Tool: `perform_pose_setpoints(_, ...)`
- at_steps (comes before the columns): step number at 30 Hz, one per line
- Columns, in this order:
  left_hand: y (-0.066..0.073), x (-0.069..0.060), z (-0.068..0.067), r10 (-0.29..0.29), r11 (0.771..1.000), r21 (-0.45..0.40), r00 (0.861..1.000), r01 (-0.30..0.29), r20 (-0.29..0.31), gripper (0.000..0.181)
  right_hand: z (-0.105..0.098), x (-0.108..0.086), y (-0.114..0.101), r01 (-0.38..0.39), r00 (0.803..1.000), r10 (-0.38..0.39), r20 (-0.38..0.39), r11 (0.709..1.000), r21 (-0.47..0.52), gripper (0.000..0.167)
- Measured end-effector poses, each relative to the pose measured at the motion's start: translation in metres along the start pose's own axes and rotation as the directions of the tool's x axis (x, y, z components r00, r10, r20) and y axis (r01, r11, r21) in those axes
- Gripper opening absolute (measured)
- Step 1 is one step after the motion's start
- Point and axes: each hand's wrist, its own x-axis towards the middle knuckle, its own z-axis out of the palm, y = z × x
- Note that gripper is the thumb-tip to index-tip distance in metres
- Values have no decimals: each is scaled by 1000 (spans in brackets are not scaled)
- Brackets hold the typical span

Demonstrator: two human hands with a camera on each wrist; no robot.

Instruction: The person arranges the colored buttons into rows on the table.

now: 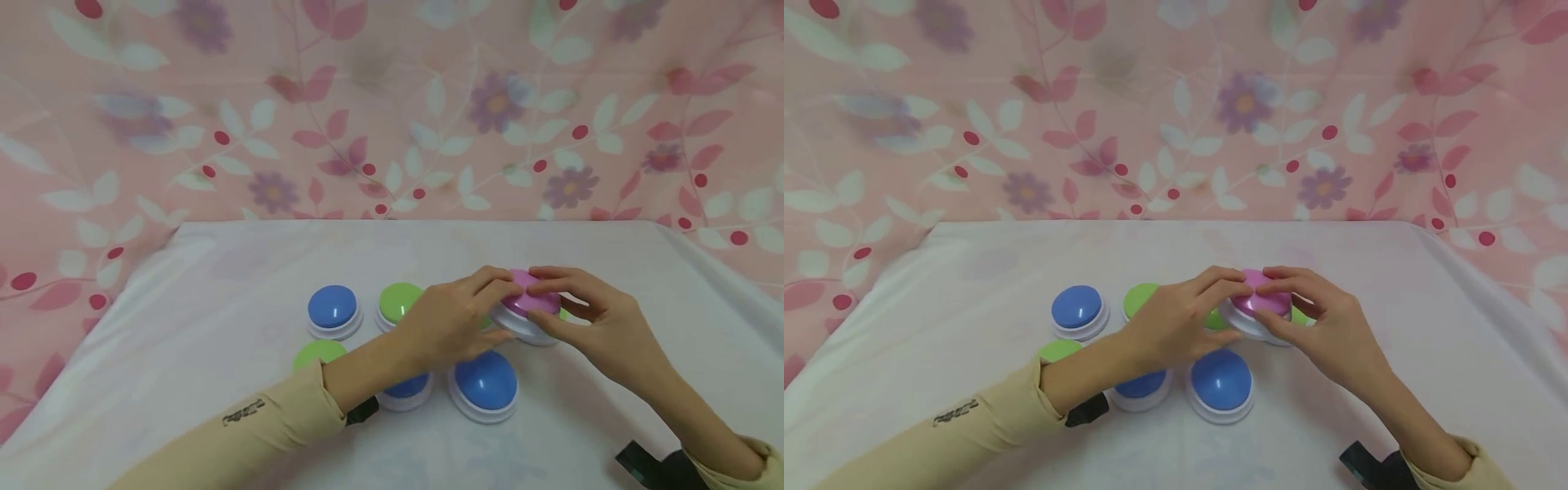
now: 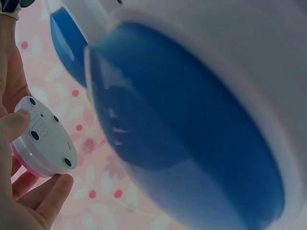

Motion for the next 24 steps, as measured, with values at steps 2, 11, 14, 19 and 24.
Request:
perform_pose_setpoints(2, 7, 3, 3, 11, 1000, 17, 999, -12, 43, 54, -4, -10, 3, 18, 1000, -18, -22, 1000, -25, 46)
perform_pose_setpoints(11, 32, 5, 15, 60, 997, 31, 971, -69, 231, 53, -15, -51, 16, 93, 994, -98, -43, 991, -98, 53)
perform_pose_setpoints(14, 40, 5, 20, 58, 998, -4, 942, -60, 331, 58, -18, -65, 19, 113, 992, -119, -35, 985, -133, 57)
perform_pose_setpoints(19, 49, 3, 28, 25, 999, -48, 872, -2, 490, 70, -20, -83, 23, 61, 998, -60, 6, 989, -136, 56)
perform_pose_setpoints(24, 52, 2, 33, 7, 1000, -11, 830, -1, 558, 74, -18, -90, 27, -9, 999, 14, 52, 996, -86, 47)
